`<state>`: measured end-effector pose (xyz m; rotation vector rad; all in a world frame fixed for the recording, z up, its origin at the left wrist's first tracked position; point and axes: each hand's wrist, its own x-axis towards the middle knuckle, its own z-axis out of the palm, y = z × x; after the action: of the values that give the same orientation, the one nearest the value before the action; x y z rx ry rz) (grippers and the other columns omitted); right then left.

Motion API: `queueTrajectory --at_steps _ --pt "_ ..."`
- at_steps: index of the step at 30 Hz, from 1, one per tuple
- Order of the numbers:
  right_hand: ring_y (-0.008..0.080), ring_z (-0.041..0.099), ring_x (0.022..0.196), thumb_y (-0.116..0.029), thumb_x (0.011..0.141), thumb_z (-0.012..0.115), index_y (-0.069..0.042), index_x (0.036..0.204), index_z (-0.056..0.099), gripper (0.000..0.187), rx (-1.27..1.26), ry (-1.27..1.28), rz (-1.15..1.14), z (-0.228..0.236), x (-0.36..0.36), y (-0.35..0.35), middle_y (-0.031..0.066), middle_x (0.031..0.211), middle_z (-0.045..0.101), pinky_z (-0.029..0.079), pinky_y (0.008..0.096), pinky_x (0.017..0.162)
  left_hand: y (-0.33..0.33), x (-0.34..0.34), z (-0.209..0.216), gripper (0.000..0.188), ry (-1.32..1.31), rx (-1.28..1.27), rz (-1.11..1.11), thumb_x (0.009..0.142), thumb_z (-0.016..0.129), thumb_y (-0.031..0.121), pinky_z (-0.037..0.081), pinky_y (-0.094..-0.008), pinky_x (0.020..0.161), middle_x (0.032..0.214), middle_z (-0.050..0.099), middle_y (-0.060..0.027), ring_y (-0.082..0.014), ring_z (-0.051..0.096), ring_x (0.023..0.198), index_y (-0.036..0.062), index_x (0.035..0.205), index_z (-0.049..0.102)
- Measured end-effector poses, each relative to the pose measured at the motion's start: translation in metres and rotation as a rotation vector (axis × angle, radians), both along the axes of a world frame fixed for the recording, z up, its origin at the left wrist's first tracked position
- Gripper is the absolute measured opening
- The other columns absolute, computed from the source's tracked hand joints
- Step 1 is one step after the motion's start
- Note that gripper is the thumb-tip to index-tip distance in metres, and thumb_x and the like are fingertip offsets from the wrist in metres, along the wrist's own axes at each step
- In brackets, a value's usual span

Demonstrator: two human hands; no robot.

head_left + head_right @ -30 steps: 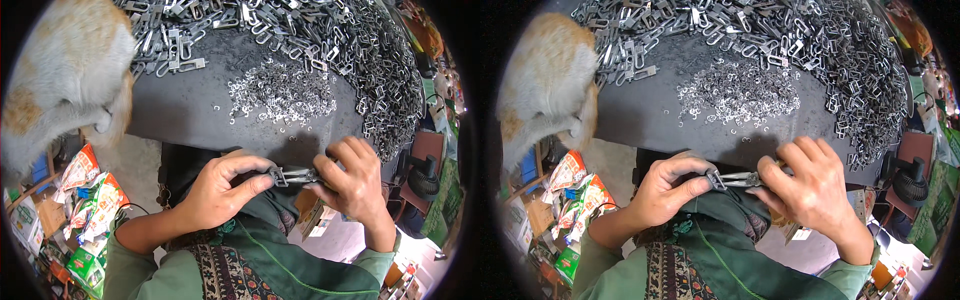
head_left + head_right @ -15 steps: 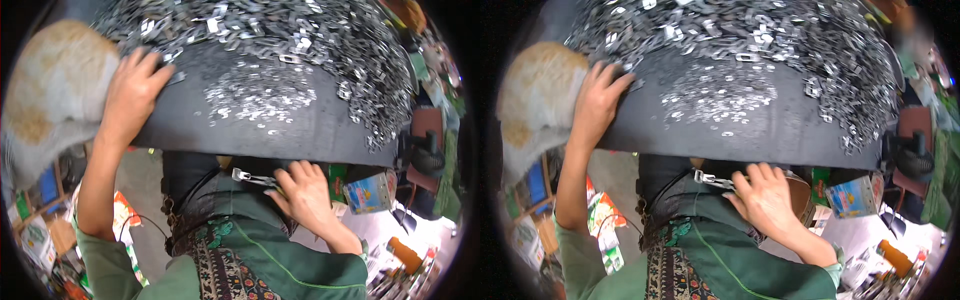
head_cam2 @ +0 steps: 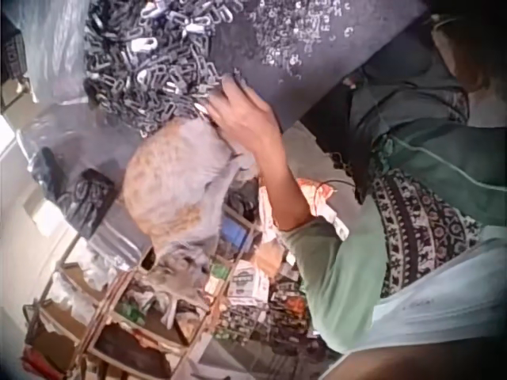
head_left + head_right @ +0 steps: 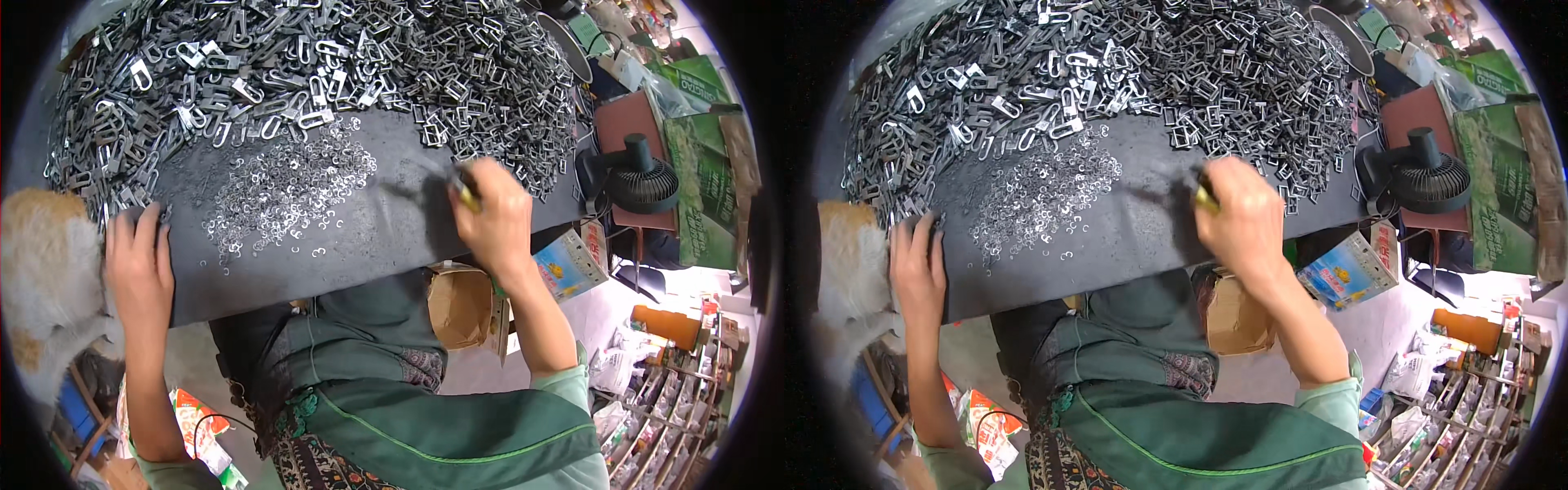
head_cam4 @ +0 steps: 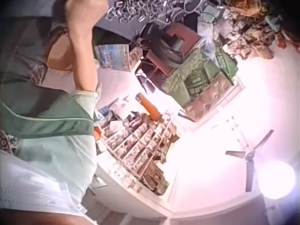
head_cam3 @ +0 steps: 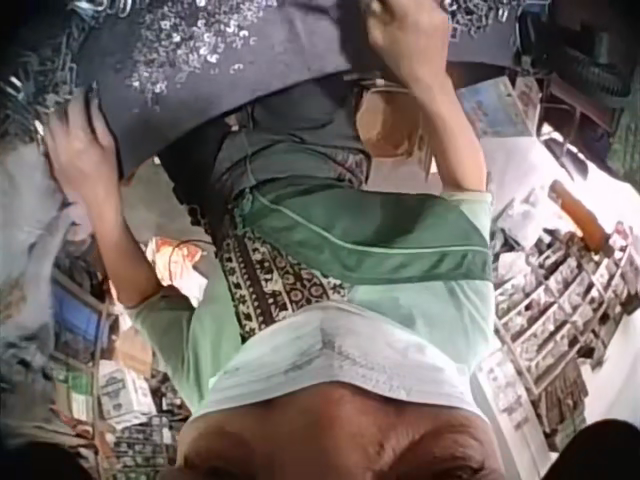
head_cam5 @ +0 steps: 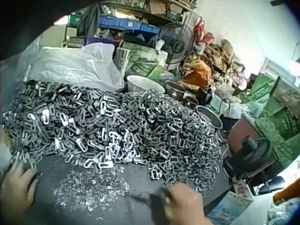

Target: The person assembles metal buckles, repeatedly picking up small metal clips from the table with pliers and fastening them onto the buckle components.

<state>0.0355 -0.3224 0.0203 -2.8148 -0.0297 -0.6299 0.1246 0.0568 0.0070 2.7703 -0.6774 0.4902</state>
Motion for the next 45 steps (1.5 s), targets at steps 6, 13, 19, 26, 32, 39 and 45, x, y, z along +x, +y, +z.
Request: queueTrajectory --at_steps 6,13,19,26,32,39,45 --pt "0.0284 0.064 0.072 -0.011 0.072 0.072 -0.005 0.079 0.058 0.017 -0.234 -0.052 -0.107 -0.007 0.046 0.009 0.0102 0.076 0.061 0.052 0.0401 0.062 0.006 0.010 -0.009 0.028 -0.047 0.126 0.021 0.083 0.063 0.001 0.048 -0.0444 0.076 0.098 0.059 -0.0200 -0.0386 0.058 0.090 -0.0030 0.110 0.060" --pt "0.0360 0.063 0.076 -0.013 0.076 0.069 -0.007 0.085 0.060 0.013 -0.125 0.101 -0.079 0.006 0.046 0.004 0.0117 0.081 0.062 0.051 0.0442 0.066 0.006 0.006 0.004 0.023 0.104 -0.015 0.073 0.084 0.060 0.001 0.048 -0.0436 0.075 0.099 0.060 -0.0204 -0.0409 0.060 0.088 0.0000 0.107 0.058" --pt "0.0358 0.062 0.078 -0.007 0.075 0.069 -0.005 0.089 0.060 0.016 0.000 0.315 -0.051 0.023 0.006 0.017 0.0139 0.081 0.059 0.050 0.0447 0.068 0.012 0.008 0.005 0.010 0.110 -0.494 0.080 0.094 0.053 0.002 0.049 -0.0367 0.065 0.088 0.061 -0.0094 -0.0216 0.063 0.076 0.0009 0.104 0.056" --pt "0.0292 0.059 0.064 -0.004 0.076 0.070 -0.003 0.089 0.062 0.015 0.222 0.444 0.069 0.032 -0.012 0.048 0.0130 0.074 0.060 0.047 0.0375 0.060 -0.021 -0.095 0.020 0.017 1.479 -1.480 -0.121 0.097 0.057 0.013 0.037 -0.0176 0.055 0.082 0.061 -0.0024 -0.0027 0.046 0.061 0.0028 0.110 0.056" --pt "0.0066 0.046 0.067 -0.005 0.088 0.069 -0.003 0.089 0.059 0.011 1.026 0.688 0.277 0.030 -0.035 0.108 0.0012 0.070 0.052 0.039 0.0261 0.059 -0.059 -0.115 0.010 0.015 1.521 -1.434 -0.115 0.098 0.058 0.012 0.037 -0.0191 0.055 0.081 0.061 -0.0045 -0.0035 0.046 0.062 0.0006 0.107 0.056" --pt "0.0074 0.049 0.066 -0.006 0.089 0.068 -0.002 0.091 0.059 0.011 0.952 0.564 0.413 0.019 -0.041 0.107 0.0010 0.070 0.052 0.040 0.0266 0.059 -0.058 -0.107 0.008 0.016 1.703 -1.336 -0.215 0.098 0.062 0.016 0.043 -0.0223 0.061 0.078 0.061 0.0012 -0.0041 0.052 0.069 -0.0002 0.099 0.063" --pt "0.0071 0.048 0.066 -0.013 0.094 0.064 -0.002 0.096 0.059 0.012 1.508 0.953 -0.012 0.008 -0.058 0.111 -0.0051 0.075 0.054 0.040 0.0267 0.058 -0.082 -0.124 -0.008 0.010 0.354 -0.606 -0.255 0.084 0.065 0.002 0.044 -0.0357 0.051 0.068 0.054 -0.0117 -0.0306 0.058 0.060 -0.0003 0.094 0.065"
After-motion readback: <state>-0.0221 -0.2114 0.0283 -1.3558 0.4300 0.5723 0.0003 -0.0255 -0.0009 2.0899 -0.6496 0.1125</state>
